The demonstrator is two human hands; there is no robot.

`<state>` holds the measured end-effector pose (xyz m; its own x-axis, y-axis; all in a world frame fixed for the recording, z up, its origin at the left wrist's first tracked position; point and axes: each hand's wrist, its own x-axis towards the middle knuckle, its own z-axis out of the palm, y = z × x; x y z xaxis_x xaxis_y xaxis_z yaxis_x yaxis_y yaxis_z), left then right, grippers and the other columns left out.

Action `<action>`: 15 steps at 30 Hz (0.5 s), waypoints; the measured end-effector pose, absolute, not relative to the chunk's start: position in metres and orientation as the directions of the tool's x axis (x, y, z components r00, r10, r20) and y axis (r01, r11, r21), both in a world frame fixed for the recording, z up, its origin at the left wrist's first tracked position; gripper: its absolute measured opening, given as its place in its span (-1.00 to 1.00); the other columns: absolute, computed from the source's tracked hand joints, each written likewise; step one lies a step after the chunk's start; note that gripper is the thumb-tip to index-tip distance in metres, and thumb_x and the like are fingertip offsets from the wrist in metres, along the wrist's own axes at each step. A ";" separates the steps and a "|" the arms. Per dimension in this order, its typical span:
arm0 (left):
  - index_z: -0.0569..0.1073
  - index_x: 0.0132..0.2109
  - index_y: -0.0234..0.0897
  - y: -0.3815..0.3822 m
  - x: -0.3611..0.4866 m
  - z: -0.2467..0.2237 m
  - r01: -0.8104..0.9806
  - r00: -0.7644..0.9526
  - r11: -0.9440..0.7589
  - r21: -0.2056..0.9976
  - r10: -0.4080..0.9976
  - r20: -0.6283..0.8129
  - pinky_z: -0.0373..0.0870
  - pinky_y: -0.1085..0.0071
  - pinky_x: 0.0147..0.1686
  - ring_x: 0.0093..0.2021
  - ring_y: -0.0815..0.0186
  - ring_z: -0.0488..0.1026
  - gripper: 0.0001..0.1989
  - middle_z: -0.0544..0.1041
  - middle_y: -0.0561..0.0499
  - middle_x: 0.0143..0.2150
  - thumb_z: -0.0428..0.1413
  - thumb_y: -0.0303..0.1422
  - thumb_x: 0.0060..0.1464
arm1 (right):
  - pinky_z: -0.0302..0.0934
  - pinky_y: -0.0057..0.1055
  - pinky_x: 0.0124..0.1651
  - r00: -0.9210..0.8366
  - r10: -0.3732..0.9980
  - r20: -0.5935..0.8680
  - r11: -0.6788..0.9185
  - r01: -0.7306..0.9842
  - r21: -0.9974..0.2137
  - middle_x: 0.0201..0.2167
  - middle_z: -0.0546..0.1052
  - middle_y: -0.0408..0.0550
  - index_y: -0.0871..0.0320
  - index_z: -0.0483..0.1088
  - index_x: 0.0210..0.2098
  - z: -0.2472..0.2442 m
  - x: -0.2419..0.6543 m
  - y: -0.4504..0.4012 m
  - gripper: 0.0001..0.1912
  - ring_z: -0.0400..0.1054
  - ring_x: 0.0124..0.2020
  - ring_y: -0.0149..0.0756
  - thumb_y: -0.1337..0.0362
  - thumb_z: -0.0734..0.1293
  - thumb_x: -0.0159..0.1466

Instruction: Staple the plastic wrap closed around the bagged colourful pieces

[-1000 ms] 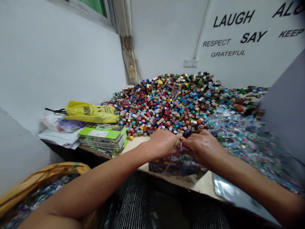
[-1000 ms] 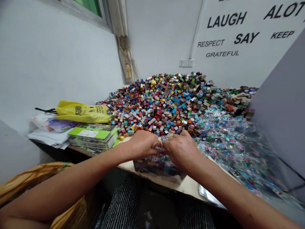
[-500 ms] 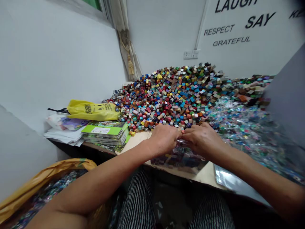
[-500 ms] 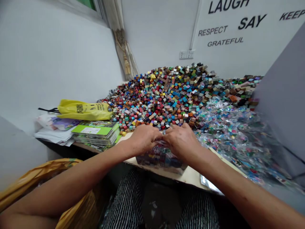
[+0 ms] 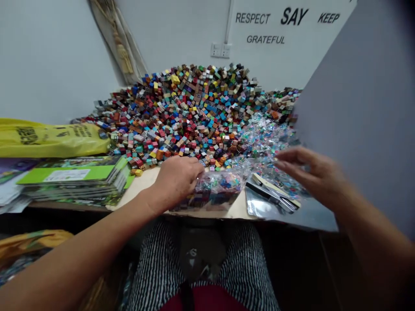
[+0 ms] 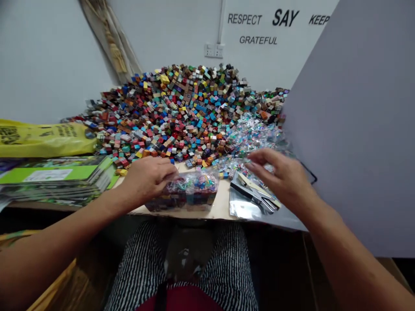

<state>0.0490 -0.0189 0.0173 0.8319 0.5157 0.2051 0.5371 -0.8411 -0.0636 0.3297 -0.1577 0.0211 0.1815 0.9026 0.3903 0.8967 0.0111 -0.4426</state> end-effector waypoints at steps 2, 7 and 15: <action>0.53 -0.31 -0.27 -0.019 0.049 0.019 0.540 0.831 -0.840 -0.058 0.521 0.192 0.09 0.36 -0.40 -0.33 0.27 0.40 -0.80 0.55 -0.03 -0.34 0.01 -0.40 0.17 | 0.28 -0.24 -0.18 0.258 0.957 0.136 -0.164 0.861 -0.482 -0.25 0.57 -0.01 0.10 0.46 -0.16 -0.019 0.366 -0.180 -0.66 0.45 -0.24 -0.15 0.00 0.25 0.29; 0.52 -0.31 -0.26 -0.016 0.050 0.022 0.526 0.842 -0.850 -0.024 0.516 0.161 0.09 0.39 -0.39 -0.33 0.28 0.39 -0.80 0.53 -0.02 -0.36 0.00 -0.41 0.18 | 0.31 -0.15 -0.14 0.463 0.872 0.162 -0.374 0.841 -0.390 -0.01 0.52 0.13 0.15 0.43 0.00 -0.094 0.407 -0.212 -0.52 0.43 -0.08 -0.01 -0.05 0.19 0.29; 0.52 -0.30 -0.29 -0.017 0.050 0.025 0.540 0.836 -0.841 -0.026 0.533 0.130 0.17 0.38 -0.32 -0.30 0.28 0.41 -0.79 0.54 -0.03 -0.33 -0.01 -0.41 0.19 | 0.26 0.00 -0.10 0.254 0.967 -0.031 -0.256 0.964 -0.076 -0.02 0.55 0.25 0.18 0.39 0.14 -0.087 0.392 -0.155 -0.40 0.42 -0.03 0.21 0.11 0.37 0.13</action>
<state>0.0497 -0.0166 0.0249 0.8359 0.5331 0.1303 0.5404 -0.8410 -0.0256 0.3918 -0.1548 -0.0871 0.2542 0.9667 -0.0305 0.9637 -0.2558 -0.0763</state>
